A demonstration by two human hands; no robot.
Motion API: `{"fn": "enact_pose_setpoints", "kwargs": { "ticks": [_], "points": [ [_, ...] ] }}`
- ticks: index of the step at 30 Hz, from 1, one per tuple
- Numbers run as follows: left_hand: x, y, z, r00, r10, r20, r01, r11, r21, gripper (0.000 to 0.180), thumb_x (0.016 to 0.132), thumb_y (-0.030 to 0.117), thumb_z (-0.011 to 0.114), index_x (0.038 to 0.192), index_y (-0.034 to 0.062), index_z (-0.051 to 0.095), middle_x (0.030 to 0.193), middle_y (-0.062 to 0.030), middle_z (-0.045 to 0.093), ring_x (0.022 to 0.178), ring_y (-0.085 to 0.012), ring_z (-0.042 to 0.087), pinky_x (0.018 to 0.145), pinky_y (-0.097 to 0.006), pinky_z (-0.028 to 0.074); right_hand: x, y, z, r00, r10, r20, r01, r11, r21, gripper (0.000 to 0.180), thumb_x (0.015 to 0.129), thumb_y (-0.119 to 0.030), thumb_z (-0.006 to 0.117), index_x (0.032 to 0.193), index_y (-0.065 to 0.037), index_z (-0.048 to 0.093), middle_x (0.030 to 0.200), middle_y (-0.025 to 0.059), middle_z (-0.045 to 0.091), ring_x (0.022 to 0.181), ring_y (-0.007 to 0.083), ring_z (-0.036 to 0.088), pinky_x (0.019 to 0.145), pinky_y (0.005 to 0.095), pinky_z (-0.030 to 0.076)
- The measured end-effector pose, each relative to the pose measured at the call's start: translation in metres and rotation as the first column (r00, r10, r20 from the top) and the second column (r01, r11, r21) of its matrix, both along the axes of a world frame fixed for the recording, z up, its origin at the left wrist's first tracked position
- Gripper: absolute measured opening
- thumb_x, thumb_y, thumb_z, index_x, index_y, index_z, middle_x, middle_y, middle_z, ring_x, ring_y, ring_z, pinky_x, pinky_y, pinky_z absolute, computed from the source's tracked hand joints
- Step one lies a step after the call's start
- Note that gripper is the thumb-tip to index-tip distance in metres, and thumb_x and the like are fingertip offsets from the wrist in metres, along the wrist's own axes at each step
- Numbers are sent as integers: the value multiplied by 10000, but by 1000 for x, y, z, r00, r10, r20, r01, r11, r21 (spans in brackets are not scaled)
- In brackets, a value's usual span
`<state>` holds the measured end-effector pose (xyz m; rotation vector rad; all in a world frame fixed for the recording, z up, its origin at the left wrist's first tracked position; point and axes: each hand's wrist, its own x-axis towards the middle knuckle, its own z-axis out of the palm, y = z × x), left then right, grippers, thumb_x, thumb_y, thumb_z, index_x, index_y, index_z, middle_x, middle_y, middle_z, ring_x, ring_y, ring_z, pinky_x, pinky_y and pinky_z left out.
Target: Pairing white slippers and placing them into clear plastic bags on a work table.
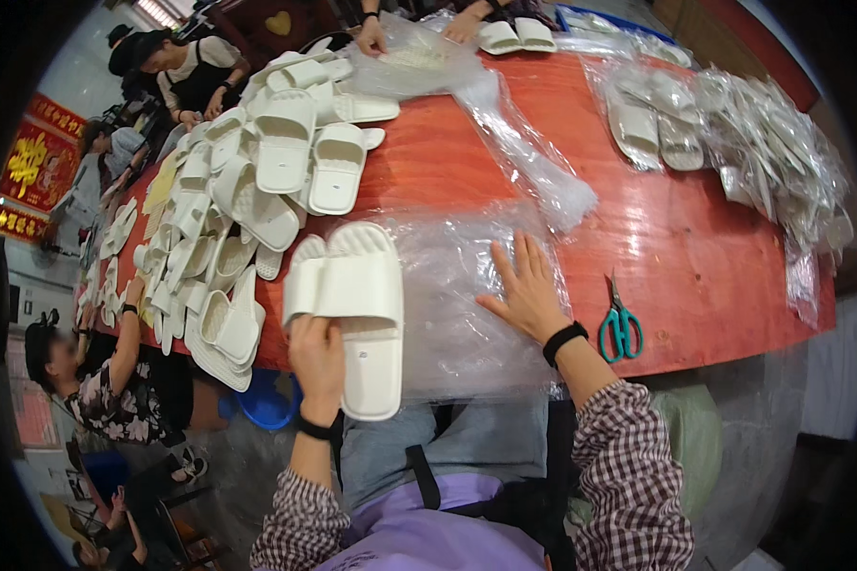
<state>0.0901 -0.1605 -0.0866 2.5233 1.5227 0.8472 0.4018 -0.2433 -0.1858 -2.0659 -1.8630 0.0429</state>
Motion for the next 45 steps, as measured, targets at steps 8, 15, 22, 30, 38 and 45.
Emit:
{"fn": "enact_pose_setpoints", "kwargs": {
  "ticks": [8, 15, 22, 30, 38, 45],
  "points": [
    [63, -26, 62, 995, -68, 66, 71, 996, -45, 129, 823, 114, 647, 834, -6, 603, 872, -159, 563, 866, -354, 553, 731, -448, 462, 0, 0, -3, 1000, -6, 19, 6, 1000, -15, 867, 837, -567, 604, 1495, -98, 291, 1505, 328, 205, 1405, 477, 178, 1150, 526, 169],
    [57, -31, -33, 957, -286, -42, 263, 923, -281, 445, 817, 223, 707, 1203, 39, 587, 1174, -170, 528, 1088, -357, 499, 901, -435, 439, 4, 5, -9, 999, 16, 50, -13, 997, -70, 817, 845, -412, 611, 1513, -120, 243, 1519, 321, 173, 1409, 474, 176, 1150, 535, 177],
    [56, -40, -43, 952, -292, 95, 307, 885, -351, 593, 765, 96, 731, 1299, -3, 492, 1297, -206, 448, 1205, -377, 425, 1010, -455, 367, 15, 1, -1, 999, 19, 31, -14, 989, -149, 856, 836, -408, 639, 1524, -134, 211, 1527, 324, 142, 1417, 481, 148, 1154, 526, 181],
    [63, -63, -24, 961, -273, -38, 237, 888, -395, 741, 834, 385, 673, 1455, 104, 381, 1521, -217, 243, 1400, -458, 176, 1089, -650, 151, 63, -19, 56, 642, -266, -719, 308, 948, -76, 271, 933, -105, 530, 1166, 3, 615, 1131, 255, 613, 1011, 319, 633, 856, 390, 529],
    [51, -65, -57, 918, -368, -148, 287, 873, -395, 817, 766, 508, 702, 1444, 150, 418, 1535, -204, 229, 1445, -445, 56, 1094, -684, -40, 109, -2, 28, 43, -366, -930, 587, 762, -273, 249, 938, -34, 534, 1167, 62, 515, 961, 172, 643, 800, 212, 669, 720, 272, 576],
    [24, -57, -54, 891, -416, -180, 315, 854, -413, 809, 779, 533, 681, 1445, 156, 420, 1529, -139, 281, 1451, -418, 77, 1107, -670, -24, 111, 29, -5, 182, -405, -896, 690, 702, -177, 196, 878, -78, 641, 1043, 13, 587, 874, 114, 641, 712, 195, 655, 604, 313, 586]
  ]
}}
